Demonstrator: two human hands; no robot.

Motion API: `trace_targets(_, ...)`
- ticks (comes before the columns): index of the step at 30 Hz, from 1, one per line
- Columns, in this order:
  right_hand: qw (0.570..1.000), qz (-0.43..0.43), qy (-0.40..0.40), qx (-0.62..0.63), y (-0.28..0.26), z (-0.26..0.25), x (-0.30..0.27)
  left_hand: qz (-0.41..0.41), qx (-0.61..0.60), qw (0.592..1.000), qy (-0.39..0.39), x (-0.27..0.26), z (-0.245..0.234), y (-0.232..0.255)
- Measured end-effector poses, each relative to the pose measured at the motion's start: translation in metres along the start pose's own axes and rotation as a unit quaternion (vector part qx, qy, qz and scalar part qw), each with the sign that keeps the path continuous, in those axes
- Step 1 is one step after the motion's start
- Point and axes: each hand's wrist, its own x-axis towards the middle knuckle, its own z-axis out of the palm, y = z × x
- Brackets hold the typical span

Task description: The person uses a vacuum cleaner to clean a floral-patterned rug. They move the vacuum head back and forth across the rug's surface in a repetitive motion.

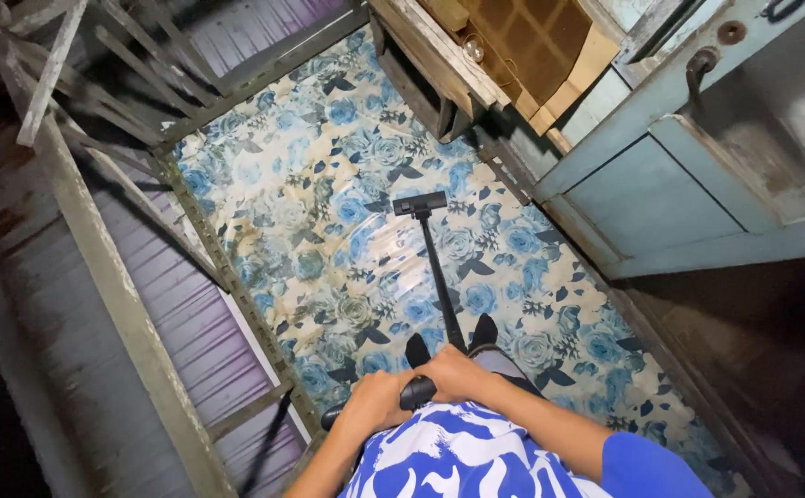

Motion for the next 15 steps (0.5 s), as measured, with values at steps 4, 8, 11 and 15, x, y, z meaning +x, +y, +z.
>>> trace_targets(4, 0.999, 0.021, 0.024, -0.023, 0.038, 0.012, 0.028, 0.005, -0.003, 1.0, 0.016, 0.034, -0.001, -0.018)
trace_targets(8, 0.996, 0.014, 0.012, -0.089, 0.095, 0.027, 0.069, -0.006, 0.024, 0.999, 0.044, 0.079, -0.009, -0.036)
trace_targets(11, 0.994, 0.012, 0.042, -0.105, 0.133, 0.038, 0.086, 0.005, 0.033, 0.998, 0.06, 0.111, -0.012, -0.048)
trace_targets(15, 0.991, 0.017, 0.077, -0.106, 0.153, 0.041, 0.092, 0.016, 0.042, 0.997, 0.067, 0.13, -0.013, -0.055)
